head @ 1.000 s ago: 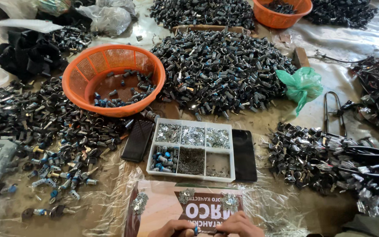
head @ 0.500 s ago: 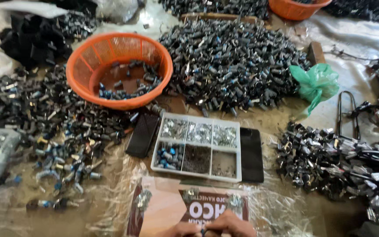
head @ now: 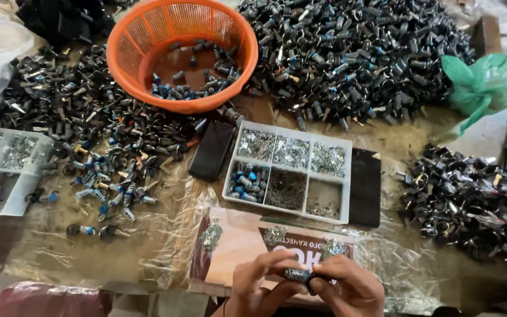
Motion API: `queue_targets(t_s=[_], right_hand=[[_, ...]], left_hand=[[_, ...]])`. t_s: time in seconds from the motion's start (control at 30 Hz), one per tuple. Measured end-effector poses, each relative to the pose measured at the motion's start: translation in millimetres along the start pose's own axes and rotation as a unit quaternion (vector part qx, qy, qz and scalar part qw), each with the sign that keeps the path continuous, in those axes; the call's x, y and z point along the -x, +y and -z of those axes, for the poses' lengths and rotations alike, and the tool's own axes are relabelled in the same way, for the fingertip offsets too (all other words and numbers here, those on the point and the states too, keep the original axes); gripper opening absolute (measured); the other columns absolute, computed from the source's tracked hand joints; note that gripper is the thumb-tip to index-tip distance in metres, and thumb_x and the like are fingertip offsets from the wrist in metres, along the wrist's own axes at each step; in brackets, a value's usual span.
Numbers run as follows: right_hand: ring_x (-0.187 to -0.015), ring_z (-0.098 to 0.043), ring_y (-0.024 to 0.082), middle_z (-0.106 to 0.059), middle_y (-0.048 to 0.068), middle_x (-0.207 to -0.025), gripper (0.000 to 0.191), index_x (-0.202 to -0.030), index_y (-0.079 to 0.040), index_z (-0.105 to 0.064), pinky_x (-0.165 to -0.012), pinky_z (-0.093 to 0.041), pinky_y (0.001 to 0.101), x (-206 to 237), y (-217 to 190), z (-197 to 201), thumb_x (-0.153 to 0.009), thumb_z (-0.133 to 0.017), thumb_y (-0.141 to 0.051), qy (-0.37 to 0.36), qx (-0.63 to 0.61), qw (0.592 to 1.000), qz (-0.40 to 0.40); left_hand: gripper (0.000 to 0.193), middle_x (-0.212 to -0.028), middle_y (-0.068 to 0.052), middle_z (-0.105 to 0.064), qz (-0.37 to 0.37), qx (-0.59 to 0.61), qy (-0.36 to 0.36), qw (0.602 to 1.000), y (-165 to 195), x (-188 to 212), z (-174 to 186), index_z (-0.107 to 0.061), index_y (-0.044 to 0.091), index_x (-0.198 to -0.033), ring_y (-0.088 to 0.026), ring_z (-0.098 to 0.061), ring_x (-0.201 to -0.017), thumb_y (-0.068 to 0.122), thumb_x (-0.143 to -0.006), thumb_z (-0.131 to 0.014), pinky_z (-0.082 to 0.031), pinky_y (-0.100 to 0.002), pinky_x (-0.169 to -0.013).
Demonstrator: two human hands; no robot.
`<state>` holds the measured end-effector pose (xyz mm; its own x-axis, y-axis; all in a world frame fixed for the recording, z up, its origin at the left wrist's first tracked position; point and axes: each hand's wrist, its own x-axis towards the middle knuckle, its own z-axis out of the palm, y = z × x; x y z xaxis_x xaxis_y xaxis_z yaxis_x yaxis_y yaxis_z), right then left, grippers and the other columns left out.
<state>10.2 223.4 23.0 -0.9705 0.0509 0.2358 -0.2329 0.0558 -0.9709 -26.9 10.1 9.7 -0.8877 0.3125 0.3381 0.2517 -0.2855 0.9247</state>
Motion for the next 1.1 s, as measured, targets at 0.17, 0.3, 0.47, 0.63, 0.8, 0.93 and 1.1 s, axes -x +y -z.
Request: queue_targets(t_s=[0.17, 0.3, 0.47, 0.63, 0.8, 0.93, 1.1], right_hand=[[-0.072, -0.071, 0.015, -0.075, 0.014, -0.078, 0.019, -0.095, 0.007, -0.078, -0.062, -0.054, 0.0279, -5, -5, 3, -0.077, -0.081, 0.008, 0.008, 0.025, 0.998, -0.057], [-0.074, -0.071, 0.014, -0.075, 0.011, -0.080, 0.018, -0.096, 0.007, -0.078, -0.064, -0.055, 0.0276, -5, -8, 6, -0.078, -0.081, 0.006, -0.009, 0.009, 0.997, -0.082], [-0.077, -0.071, 0.016, -0.072, 0.011, -0.083, 0.014, -0.094, 0.008, -0.077, -0.068, -0.056, 0.0285, -8, -11, 6, -0.081, -0.078, 0.005, -0.020, -0.084, 0.976, -0.200], [-0.069, -0.067, 0.015, -0.071, 0.011, -0.082, 0.013, -0.092, 0.008, -0.075, -0.057, -0.052, 0.0293, -58, -33, 28, -0.081, -0.081, 0.006, -0.175, -0.167, 0.944, -0.223], [-0.077, -0.070, 0.022, -0.071, 0.015, -0.092, 0.025, -0.118, 0.000, -0.066, -0.064, -0.060, 0.0342, -153, -41, 41, -0.101, -0.068, -0.018, 0.020, -0.114, 0.991, -0.060], [-0.136, -0.059, 0.015, -0.060, 0.008, -0.142, 0.042, -0.138, -0.006, -0.056, -0.111, -0.053, 0.0331, -159, -50, 32, -0.099, -0.065, -0.020, 0.096, -0.156, 0.983, 0.010], [-0.120, -0.065, 0.023, -0.065, 0.013, -0.135, 0.035, -0.121, -0.005, -0.067, -0.098, -0.056, 0.0385, -131, -60, 12, -0.090, -0.075, -0.018, 0.072, 0.257, 0.960, 0.087]], left_hand=[[0.032, -0.099, -0.014, -0.080, -0.048, -0.114, -0.037, 0.992, 19, -15, 3, -0.067, 0.004, -0.117, -0.023, -0.083, -0.093, -0.003, -0.091, -0.084, -0.067, -0.032, -0.080], [0.034, -0.107, -0.016, -0.079, -0.001, -0.008, 0.022, 1.000, 17, -13, -1, -0.060, 0.005, -0.110, -0.023, -0.082, -0.095, -0.005, -0.087, -0.085, -0.068, -0.033, -0.081], [0.037, -0.105, -0.016, -0.079, -0.010, -0.088, -0.034, 0.995, 19, -14, 8, -0.067, -0.002, -0.117, -0.025, -0.081, -0.093, -0.005, -0.084, -0.083, -0.067, -0.035, -0.081], [0.030, -0.093, -0.011, -0.081, -0.109, -0.156, 0.032, 0.981, 12, -14, 11, -0.072, 0.005, -0.105, -0.019, -0.082, -0.083, 0.002, -0.081, -0.091, -0.066, -0.029, -0.074], [0.030, -0.088, -0.012, -0.083, -0.040, -0.138, 0.128, 0.981, 11, -6, 33, -0.071, -0.001, -0.104, -0.017, -0.082, -0.075, 0.004, -0.080, -0.087, -0.067, -0.029, -0.069], [0.030, -0.088, -0.012, -0.082, -0.043, -0.193, 0.178, 0.964, 21, -13, 41, -0.071, 0.000, -0.104, -0.016, -0.080, -0.073, 0.004, -0.078, -0.085, -0.066, -0.029, -0.069], [0.021, -0.096, -0.007, -0.081, -0.046, -0.340, 0.150, 0.927, 45, -46, 49, -0.075, 0.007, -0.105, -0.018, -0.078, -0.082, 0.006, -0.085, -0.080, -0.062, -0.029, -0.073]])
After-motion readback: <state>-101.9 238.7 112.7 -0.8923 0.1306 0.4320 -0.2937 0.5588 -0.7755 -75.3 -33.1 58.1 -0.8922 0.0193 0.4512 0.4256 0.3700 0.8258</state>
